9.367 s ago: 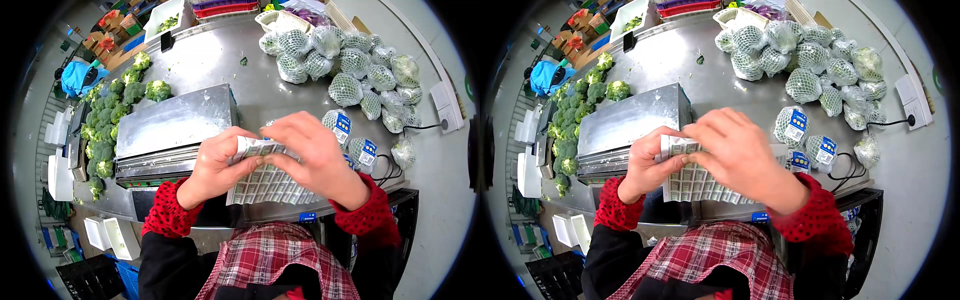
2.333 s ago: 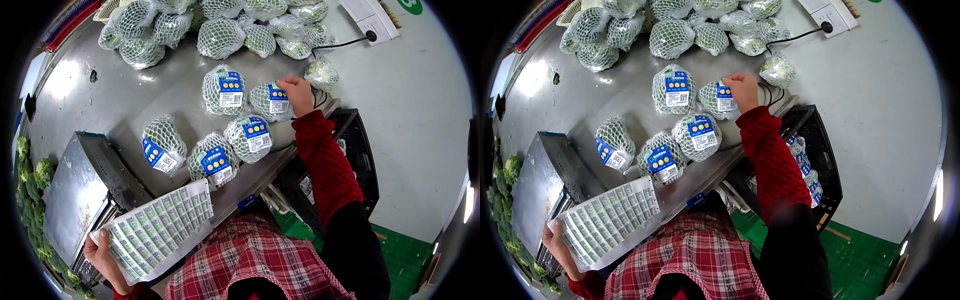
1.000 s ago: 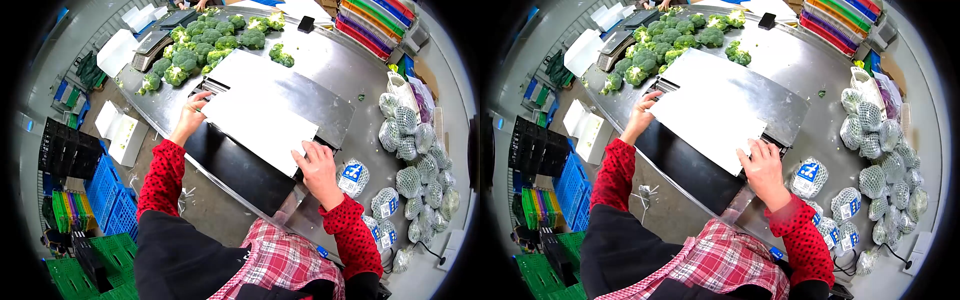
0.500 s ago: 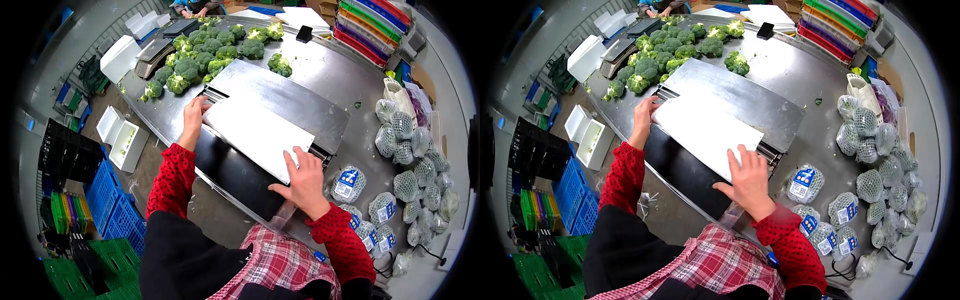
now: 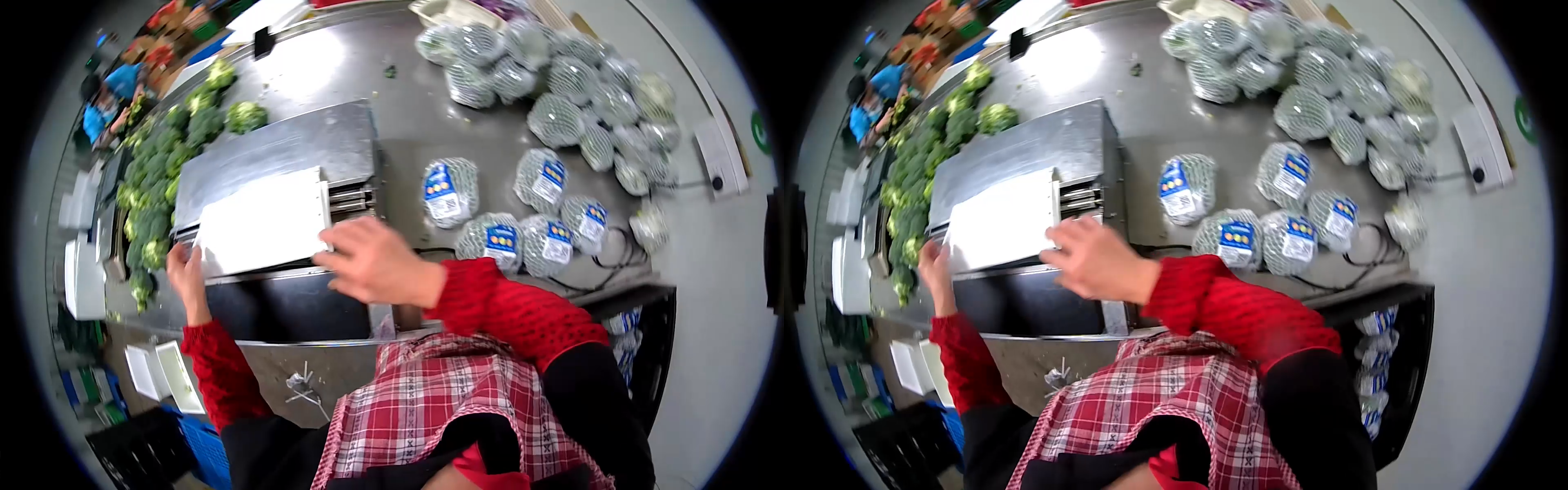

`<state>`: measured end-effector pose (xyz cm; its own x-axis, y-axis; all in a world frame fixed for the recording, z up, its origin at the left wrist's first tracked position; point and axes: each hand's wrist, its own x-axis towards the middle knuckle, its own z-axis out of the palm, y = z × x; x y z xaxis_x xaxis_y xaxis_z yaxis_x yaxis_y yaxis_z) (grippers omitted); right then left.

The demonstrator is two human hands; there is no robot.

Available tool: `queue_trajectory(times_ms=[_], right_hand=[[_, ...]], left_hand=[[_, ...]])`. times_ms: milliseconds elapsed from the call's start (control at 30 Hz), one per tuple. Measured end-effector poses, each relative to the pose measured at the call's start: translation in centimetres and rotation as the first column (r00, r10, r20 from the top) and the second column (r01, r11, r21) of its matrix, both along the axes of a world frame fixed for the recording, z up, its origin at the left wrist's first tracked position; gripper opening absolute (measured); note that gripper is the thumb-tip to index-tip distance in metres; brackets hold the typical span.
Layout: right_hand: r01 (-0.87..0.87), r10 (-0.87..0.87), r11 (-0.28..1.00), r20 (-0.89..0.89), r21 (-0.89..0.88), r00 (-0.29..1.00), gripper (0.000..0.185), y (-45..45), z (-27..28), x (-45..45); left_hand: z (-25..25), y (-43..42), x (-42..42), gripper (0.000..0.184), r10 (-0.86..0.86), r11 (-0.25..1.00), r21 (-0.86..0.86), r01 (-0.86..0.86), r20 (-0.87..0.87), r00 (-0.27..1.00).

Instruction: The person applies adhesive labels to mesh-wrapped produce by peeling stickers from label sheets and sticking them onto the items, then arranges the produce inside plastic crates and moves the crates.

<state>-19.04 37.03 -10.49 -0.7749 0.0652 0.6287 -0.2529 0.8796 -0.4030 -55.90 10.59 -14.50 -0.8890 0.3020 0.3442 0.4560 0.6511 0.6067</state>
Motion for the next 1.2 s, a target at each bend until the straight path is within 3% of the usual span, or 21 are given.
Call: queue_trajectory(times_ms=[67, 100, 133, 167, 200, 267, 333, 400, 433, 467, 533, 667, 733, 800, 933, 1000, 1033, 1067, 1133, 1167, 1200], right_hand=[[0.217, -0.236, 0.952, -0.064, -0.216, 0.970, 0.041, 4.7, -0.3, 5.4], [0.426, -0.442, 0.726, 0.109, -0.539, 0.891, 0.043, 6.5, -0.6, 9.0], [0.663, -0.641, 0.649, 0.202, -0.373, 0.741, 0.049, 9.3, -3.6, 12.5], [0.843, -0.781, 0.518, 0.321, -0.145, 0.536, 0.070, 9.9, -5.3, 15.2], [0.856, -0.791, 0.497, 0.334, -0.138, 0.513, 0.070, 9.7, -6.2, 16.3], [0.888, -0.762, 0.449, 0.562, 0.098, 0.323, 0.088, 8.6, -7.8, 17.3], [0.869, -0.814, 0.463, 0.471, 0.174, 0.339, 0.100, 7.8, -9.9, 17.2], [0.824, -0.760, 0.539, 0.523, 0.174, 0.386, 0.084, 9.0, -11.3, 15.9], [0.844, -0.717, 0.531, 0.569, 0.072, 0.403, 0.080, 9.8, -11.3, 15.3], [0.850, -0.787, 0.488, 0.520, 0.197, 0.331, 0.078, 9.8, -10.3, 15.8], [0.863, -0.797, 0.463, 0.523, 0.204, 0.303, 0.074, 10.3, -10.1, 16.7], [0.929, -0.865, 0.359, 0.405, 0.092, 0.295, 0.069, 9.1, -10.7, 19.9], [0.930, -0.880, 0.362, 0.350, 0.056, 0.321, 0.068, 9.0, -11.4, 20.8], [0.924, -0.870, 0.379, 0.363, 0.060, 0.333, 0.068, 10.5, -12.2, 21.1], [0.787, -0.841, 0.340, 0.208, -0.516, 0.500, 0.077, 10.2, -10.8, 24.1], [0.205, -0.618, -0.092, 0.218, -0.974, 0.755, 0.077, 10.2, -8.3, 28.5], [0.398, -0.699, 0.009, 0.279, -0.917, 0.658, 0.081, 10.4, -7.3, 30.1], [0.646, -0.874, 0.253, 0.116, -0.721, 0.472, 0.087, 9.9, -10.6, 28.5], [0.706, -0.808, 0.316, 0.209, -0.633, 0.550, 0.087, 6.4, -12.0, 25.3], [0.804, -0.812, 0.322, 0.291, -0.500, 0.506, 0.082, 5.2, -12.8, 24.6], [0.689, -0.693, 0.309, 0.341, -0.656, 0.635, 0.078, 4.0, -14.1, 23.9]], left_hand=[[5.9, 4.9, 9.7, 0.036, -0.009, 1.000, 0.024, 0.019, -0.340, 0.940], [6.8, 7.5, 14.0, 0.034, -0.135, 0.983, 0.077, 0.168, -0.320, 0.938], [7.0, 9.8, 18.7, 0.033, -0.250, 0.944, 0.135, 0.300, -0.300, 0.921], [6.7, 12.6, 24.0, 0.040, -0.427, 0.884, 0.239, 0.401, 0.065, 0.902], [7.1, 16.0, 29.1, 0.049, -0.508, 0.861, 0.152, 0.486, 0.312, 0.803], [2.5, 23.9, 34.0, 0.065, -0.737, 0.676, 0.514, 0.528, 0.468, 0.488], [-4.0, 32.8, 36.3, 0.075, -0.672, 0.738, 0.351, 0.576, 0.313, 0.671], [-8.4, 39.5, 35.7, 0.091, -0.506, 0.858, 0.046, 0.511, 0.237, 0.829], [-9.8, 41.5, 34.8, 0.099, -0.477, 0.848, -0.012, 0.529, 0.416, 0.774], [-11.2, 42.4, 35.0, 0.107, -0.503, 0.839, -0.104, 0.534, 0.223, 0.835], [-9.3, 43.8, 35.1, 0.111, -0.619, 0.767, 0.255, 0.588, 0.533, 0.577], [-9.9, 45.8, 33.8, 0.113, -0.518, 0.852, 0.293, 0.433, 0.585, 0.624], [-9.5, 45.2, 33.7, 0.094, -0.487, 0.873, 0.367, 0.321, 0.670, 0.560], [-8.7, 44.9, 32.8, 0.073, -0.581, 0.784, 0.495, 0.374, 0.798, 0.162], [-2.8, 41.0, 37.5, 0.063, -0.637, 0.768, 0.614, 0.179, 0.761, 0.123], [1.1, 39.1, 39.6, 0.070, -0.703, 0.698, 0.651, 0.298, 0.703, 0.113], [3.2, 39.9, 41.6, 0.079, -0.727, 0.627, 0.699, 0.344, 0.684, -0.065], [4.3, 40.3, 42.6, 0.077, -0.684, 0.649, 0.708, 0.280, 0.703, -0.192], [4.4, 38.8, 43.4, 0.043, -0.839, 0.357, 0.334, 0.872, 0.525, 0.142], [0.4, 40.0, 42.0, 0.034, -0.857, 0.387, 0.568, 0.726, 0.513, 0.056], [-3.2, 40.7, 40.4, 0.036, -0.843, 0.519, 0.590, 0.618, 0.472, 0.257]])
